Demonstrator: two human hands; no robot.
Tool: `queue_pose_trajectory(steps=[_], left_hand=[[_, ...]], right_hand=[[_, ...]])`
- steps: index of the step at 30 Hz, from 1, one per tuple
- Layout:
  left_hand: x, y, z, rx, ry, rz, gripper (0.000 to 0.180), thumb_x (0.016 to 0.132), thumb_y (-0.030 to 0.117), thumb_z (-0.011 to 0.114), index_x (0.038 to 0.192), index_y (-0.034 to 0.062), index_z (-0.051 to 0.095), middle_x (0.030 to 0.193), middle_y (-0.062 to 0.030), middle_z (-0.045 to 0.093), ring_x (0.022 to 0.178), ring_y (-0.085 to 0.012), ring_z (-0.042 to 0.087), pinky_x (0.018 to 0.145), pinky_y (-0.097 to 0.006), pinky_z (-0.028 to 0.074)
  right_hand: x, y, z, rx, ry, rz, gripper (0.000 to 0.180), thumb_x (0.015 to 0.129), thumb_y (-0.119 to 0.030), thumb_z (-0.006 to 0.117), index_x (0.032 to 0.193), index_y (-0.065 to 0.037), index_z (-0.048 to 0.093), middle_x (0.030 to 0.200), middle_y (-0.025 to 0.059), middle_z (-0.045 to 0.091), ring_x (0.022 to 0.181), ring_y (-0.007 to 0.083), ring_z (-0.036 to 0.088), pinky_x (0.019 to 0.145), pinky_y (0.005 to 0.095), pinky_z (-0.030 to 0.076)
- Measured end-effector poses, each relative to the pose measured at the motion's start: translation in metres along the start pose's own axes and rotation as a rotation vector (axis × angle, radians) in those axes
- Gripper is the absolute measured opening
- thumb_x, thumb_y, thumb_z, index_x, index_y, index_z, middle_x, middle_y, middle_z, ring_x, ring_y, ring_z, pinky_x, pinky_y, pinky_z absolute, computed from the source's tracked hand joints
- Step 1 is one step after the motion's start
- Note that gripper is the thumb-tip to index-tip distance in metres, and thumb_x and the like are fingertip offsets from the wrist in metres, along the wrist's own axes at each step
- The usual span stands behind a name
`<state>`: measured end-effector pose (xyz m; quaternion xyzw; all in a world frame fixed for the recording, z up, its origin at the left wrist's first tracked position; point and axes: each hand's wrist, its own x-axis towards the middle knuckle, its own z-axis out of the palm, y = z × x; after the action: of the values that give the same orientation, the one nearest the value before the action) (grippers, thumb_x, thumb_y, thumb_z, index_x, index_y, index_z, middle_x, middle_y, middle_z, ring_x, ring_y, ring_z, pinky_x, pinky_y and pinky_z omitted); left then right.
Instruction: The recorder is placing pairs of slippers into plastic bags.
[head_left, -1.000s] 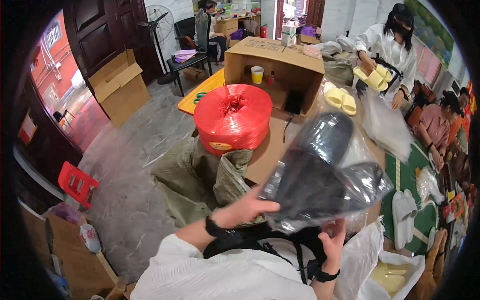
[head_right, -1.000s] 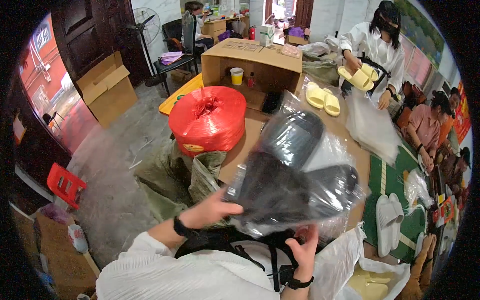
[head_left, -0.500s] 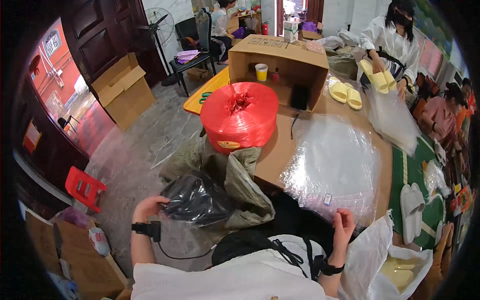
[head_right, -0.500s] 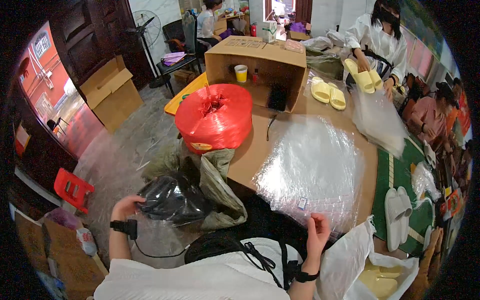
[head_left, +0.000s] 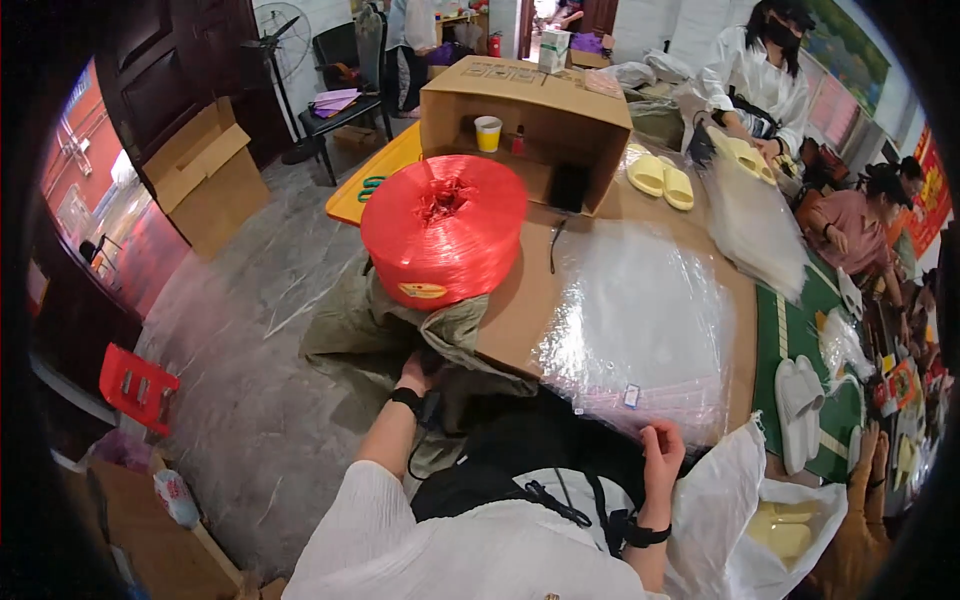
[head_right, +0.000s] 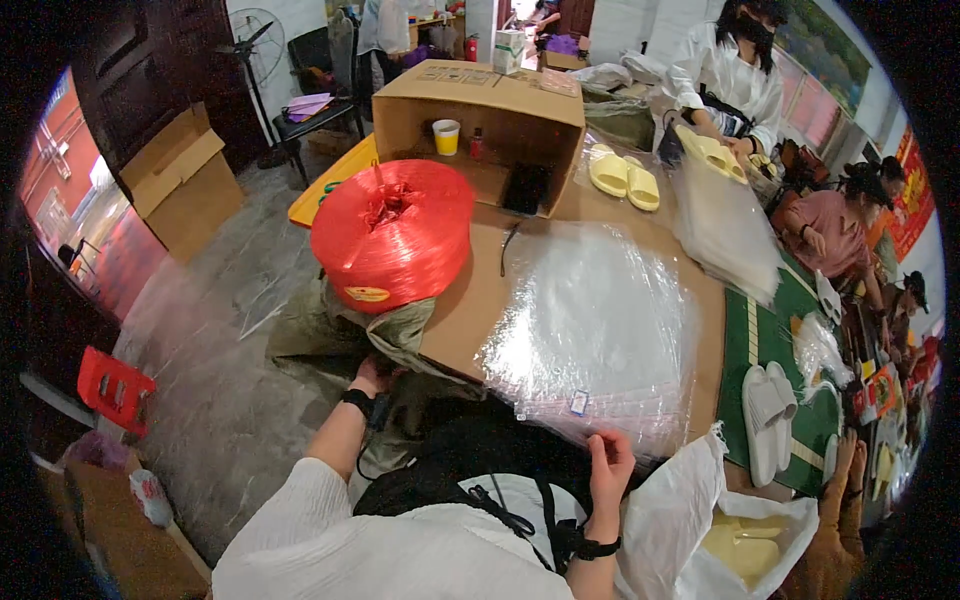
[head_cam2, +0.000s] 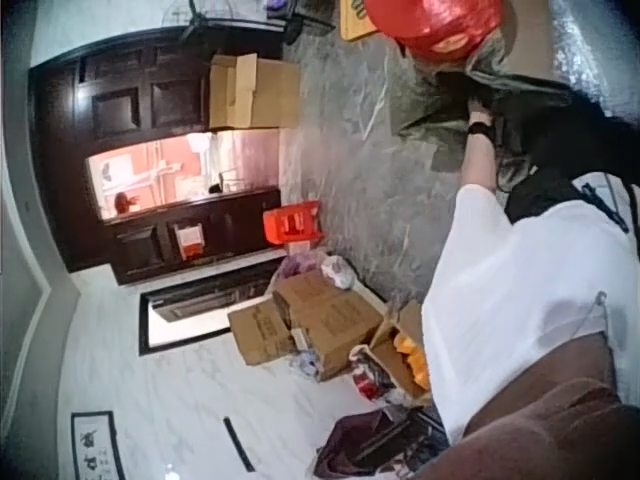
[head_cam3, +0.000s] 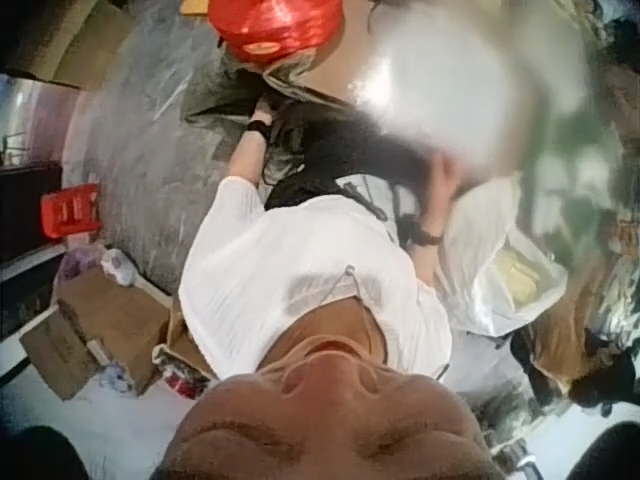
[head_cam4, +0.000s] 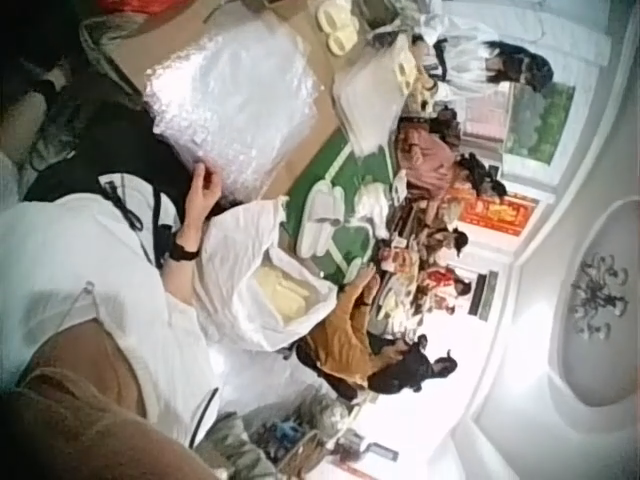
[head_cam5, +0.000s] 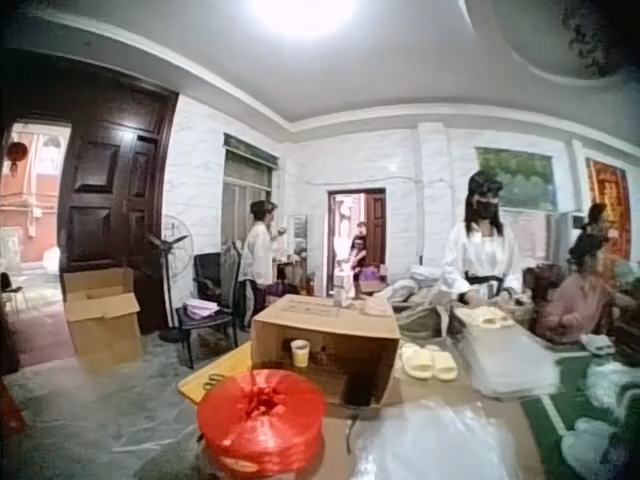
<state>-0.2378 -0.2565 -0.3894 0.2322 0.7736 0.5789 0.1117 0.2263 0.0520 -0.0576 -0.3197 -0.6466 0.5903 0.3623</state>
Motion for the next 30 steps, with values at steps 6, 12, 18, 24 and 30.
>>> queue_pose_trajectory(steps=[6,12,18,24,30], left_hand=[[-0.007,-0.012,-0.033,-1.076,0.359,-0.586,0.057,0.090,0.044,0.056,0.129,0.0029,0.054,0.128,-0.0151,0.059,0.117,-0.0335,0.056,0.098,-0.042,0.049],[-0.023,0.183,-0.063,-1.044,1.394,-0.721,0.048,0.089,0.022,0.061,0.122,-0.0069,0.044,0.119,-0.0232,0.058,0.101,-0.0315,0.062,0.075,-0.035,0.060],[-0.024,0.084,-0.036,-0.356,1.512,-0.665,0.050,0.089,0.017,0.060,0.129,-0.0039,0.038,0.124,-0.0285,0.056,0.109,-0.0411,0.060,0.091,-0.049,0.051],[-0.037,-0.043,-0.023,-0.082,-0.070,-1.044,0.031,0.096,0.017,0.053,0.125,0.0057,0.052,0.126,-0.0180,0.061,0.108,-0.0353,0.061,0.080,-0.052,0.054],[-0.067,0.115,-0.010,-0.347,-0.209,-1.063,0.041,0.099,0.032,0.051,0.132,0.0094,0.054,0.125,-0.0122,0.062,0.105,-0.0284,0.062,0.070,-0.050,0.055]], right_hand=[[0.004,0.016,-0.010,-0.019,-0.002,0.042,0.008,0.093,-0.006,0.066,0.099,-0.001,0.065,0.085,-0.0014,0.063,0.077,0.0062,0.055,0.070,0.0209,0.044],[0.000,0.024,-0.006,-0.100,0.081,-0.014,0.007,0.092,-0.007,0.066,0.096,-0.002,0.065,0.084,-0.0023,0.062,0.076,0.0054,0.054,0.069,0.0205,0.043],[0.000,0.019,0.001,-0.112,0.068,-0.029,0.007,0.092,-0.008,0.066,0.097,-0.002,0.066,0.086,-0.0016,0.063,0.077,0.0060,0.055,0.070,0.0205,0.044],[0.006,0.018,-0.001,-0.087,0.011,-0.006,0.009,0.092,-0.009,0.067,0.097,-0.001,0.066,0.086,-0.0014,0.063,0.077,0.0065,0.055,0.071,0.0211,0.044],[0.001,0.028,-0.007,-0.137,0.079,-0.036,0.009,0.092,-0.008,0.067,0.097,-0.001,0.065,0.086,-0.0018,0.063,0.077,0.0064,0.054,0.071,0.0210,0.043]])
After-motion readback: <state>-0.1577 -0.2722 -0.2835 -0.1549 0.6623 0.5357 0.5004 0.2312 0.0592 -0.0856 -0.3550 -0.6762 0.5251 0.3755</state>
